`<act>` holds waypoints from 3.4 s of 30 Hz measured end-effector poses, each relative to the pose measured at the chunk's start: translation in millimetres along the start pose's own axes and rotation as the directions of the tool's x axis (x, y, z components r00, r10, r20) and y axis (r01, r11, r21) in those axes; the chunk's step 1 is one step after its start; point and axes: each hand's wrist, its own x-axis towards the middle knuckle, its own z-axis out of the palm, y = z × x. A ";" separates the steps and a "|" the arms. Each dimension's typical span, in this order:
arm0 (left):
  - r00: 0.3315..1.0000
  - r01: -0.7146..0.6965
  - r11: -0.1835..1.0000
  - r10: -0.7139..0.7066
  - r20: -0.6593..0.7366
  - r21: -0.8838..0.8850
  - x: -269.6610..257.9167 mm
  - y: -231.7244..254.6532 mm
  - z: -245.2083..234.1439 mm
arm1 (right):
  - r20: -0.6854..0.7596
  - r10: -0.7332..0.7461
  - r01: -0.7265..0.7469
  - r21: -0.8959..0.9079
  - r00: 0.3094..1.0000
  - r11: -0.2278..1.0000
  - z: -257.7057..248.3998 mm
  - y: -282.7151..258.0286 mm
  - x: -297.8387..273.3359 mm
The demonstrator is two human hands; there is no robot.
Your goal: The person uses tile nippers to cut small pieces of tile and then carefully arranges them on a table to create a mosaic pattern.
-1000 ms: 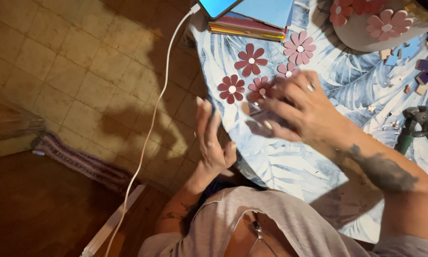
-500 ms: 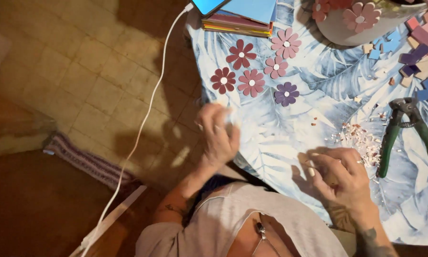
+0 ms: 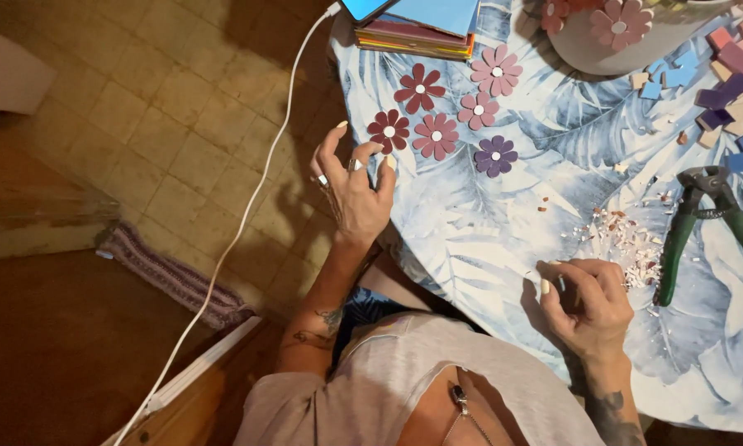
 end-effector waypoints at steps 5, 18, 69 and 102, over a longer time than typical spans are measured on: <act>1.000 0.005 1.000 -0.005 0.010 -0.010 0.5 -0.2 -1.0 | 0.013 -0.002 0.002 0.000 1.000 1.000 1.9 -4.0 6.1; 0.999 -0.001 1.000 0.000 0.041 0.010 4.5 0.4 -2.9 | 0.021 0.025 -0.025 -0.006 0.999 1.000 2.6 -5.5 7.5; 0.447 0.868 -0.029 0.479 0.755 -0.496 -77.2 264.4 42.7 | -0.242 -0.182 -0.042 -0.701 0.953 0.712 -112.4 23.4 -4.2; 0.827 0.448 -0.242 0.478 0.296 -0.861 18.0 158.3 -2.0 | 0.380 -0.499 0.550 -0.796 0.779 0.252 -92.7 -58.3 -7.2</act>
